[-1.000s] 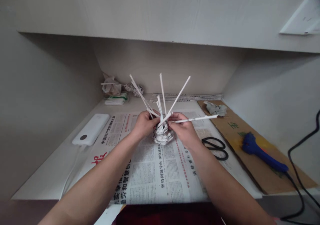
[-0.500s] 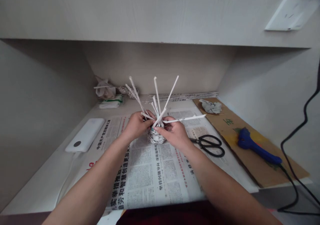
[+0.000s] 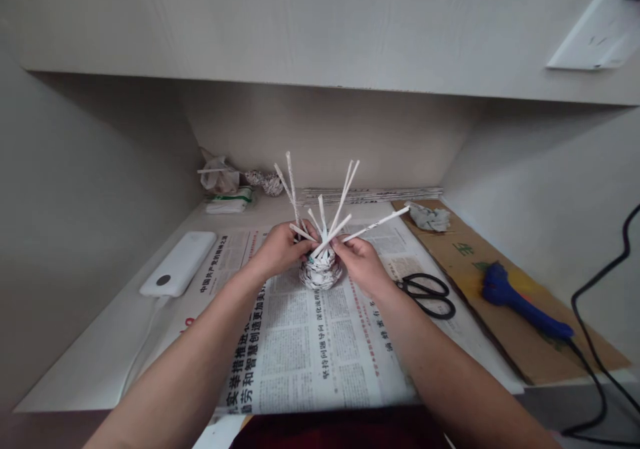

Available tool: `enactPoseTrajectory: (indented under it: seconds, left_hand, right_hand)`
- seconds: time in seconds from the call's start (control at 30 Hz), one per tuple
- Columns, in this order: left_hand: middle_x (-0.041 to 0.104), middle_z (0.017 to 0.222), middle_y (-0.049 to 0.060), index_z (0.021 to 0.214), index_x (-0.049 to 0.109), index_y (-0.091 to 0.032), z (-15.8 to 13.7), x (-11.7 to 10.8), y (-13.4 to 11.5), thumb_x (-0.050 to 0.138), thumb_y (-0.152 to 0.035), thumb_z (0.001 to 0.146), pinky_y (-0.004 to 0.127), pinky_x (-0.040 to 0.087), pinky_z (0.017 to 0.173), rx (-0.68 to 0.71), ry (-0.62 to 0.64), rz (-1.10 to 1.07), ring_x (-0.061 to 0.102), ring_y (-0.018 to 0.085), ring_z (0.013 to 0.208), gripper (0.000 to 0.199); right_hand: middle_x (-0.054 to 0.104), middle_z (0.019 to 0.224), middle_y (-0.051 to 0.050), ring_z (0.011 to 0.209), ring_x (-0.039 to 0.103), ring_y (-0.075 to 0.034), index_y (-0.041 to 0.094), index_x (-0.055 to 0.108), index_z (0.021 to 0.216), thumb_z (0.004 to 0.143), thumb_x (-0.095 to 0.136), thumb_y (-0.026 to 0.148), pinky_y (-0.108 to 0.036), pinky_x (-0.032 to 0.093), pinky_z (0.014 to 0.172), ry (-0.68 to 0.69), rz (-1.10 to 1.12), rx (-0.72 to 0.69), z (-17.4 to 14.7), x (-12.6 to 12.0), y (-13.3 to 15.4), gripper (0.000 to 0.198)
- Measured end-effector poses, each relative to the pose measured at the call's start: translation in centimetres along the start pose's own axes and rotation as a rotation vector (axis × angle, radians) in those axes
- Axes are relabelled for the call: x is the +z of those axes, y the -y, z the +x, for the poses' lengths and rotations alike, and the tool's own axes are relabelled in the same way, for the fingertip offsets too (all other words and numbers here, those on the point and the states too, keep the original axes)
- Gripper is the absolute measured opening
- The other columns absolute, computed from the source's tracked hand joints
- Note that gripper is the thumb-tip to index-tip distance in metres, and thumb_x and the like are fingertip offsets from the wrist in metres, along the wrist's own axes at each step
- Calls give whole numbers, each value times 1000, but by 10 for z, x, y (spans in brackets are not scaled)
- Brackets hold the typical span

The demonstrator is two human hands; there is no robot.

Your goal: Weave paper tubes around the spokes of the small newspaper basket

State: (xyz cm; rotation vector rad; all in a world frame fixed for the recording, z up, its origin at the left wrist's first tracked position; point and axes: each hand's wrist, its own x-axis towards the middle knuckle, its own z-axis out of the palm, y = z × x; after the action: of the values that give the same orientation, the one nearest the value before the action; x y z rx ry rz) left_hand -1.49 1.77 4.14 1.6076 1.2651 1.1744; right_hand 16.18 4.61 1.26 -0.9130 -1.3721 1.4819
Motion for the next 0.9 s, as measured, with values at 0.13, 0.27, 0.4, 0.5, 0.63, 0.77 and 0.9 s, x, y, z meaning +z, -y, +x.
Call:
enactPoseTrajectory:
  seconds: [0.13, 0.27, 0.4, 0.5, 0.63, 0.77, 0.9]
  left_hand:
    - [63, 65, 0, 78, 64, -18, -1, 0, -1, 64, -21, 73, 22, 47, 51, -1, 3, 15, 57, 12, 53, 6]
    - [66, 65, 0, 75, 67, -17, -2, 2, -5, 66, -16, 68, 21, 46, 52, -12, -24, 100, 58, 13, 56, 7]
    - [66, 60, -1, 66, 67, -18, -3, 6, -8, 63, -10, 65, 21, 43, 54, 6, -113, 224, 58, 12, 54, 9]
    - [66, 61, -2, 63, 66, -18, -4, 8, -9, 61, -8, 65, 20, 42, 56, 55, -134, 292, 58, 12, 57, 11]
    - [66, 62, -1, 65, 66, -17, -4, 8, -7, 64, -15, 68, 21, 40, 56, 71, -143, 299, 57, 13, 59, 4]
    - [66, 63, -1, 66, 67, -16, -3, 6, -2, 63, -15, 68, 21, 41, 57, 65, -136, 254, 58, 13, 60, 5]
    - [64, 60, -1, 66, 67, -15, -1, 4, -1, 64, -15, 67, 21, 42, 54, 9, -123, 168, 57, 12, 56, 3]
  right_hand:
    - [69, 74, 0, 68, 63, -16, 19, 66, 82, 72, 73, 39, -27, 48, 66, 46, 1, -37, 1, -2, -3, 24]
    - [68, 74, 1, 67, 63, -16, 22, 66, 84, 77, 69, 37, -26, 48, 64, 99, -105, -110, 0, -4, -5, 18]
    - [68, 76, 1, 68, 62, -16, 22, 66, 83, 78, 66, 37, -26, 49, 64, 75, -192, -156, -1, -4, -4, 16]
    - [68, 73, 0, 65, 62, -15, 21, 66, 83, 77, 67, 37, -26, 49, 63, 46, -145, -126, -1, -3, 0, 17]
    - [69, 73, -1, 66, 63, -16, 20, 68, 88, 79, 66, 36, -27, 51, 64, 73, -97, -105, -1, -6, 4, 18]
    - [71, 88, -3, 79, 66, -18, 21, 72, 98, 86, 59, 36, -29, 53, 71, 105, -240, -221, -3, -13, 8, 23]
    - [71, 88, -2, 81, 66, -17, 23, 74, 101, 91, 52, 31, -28, 52, 77, 180, -464, -431, -6, -19, 19, 25]
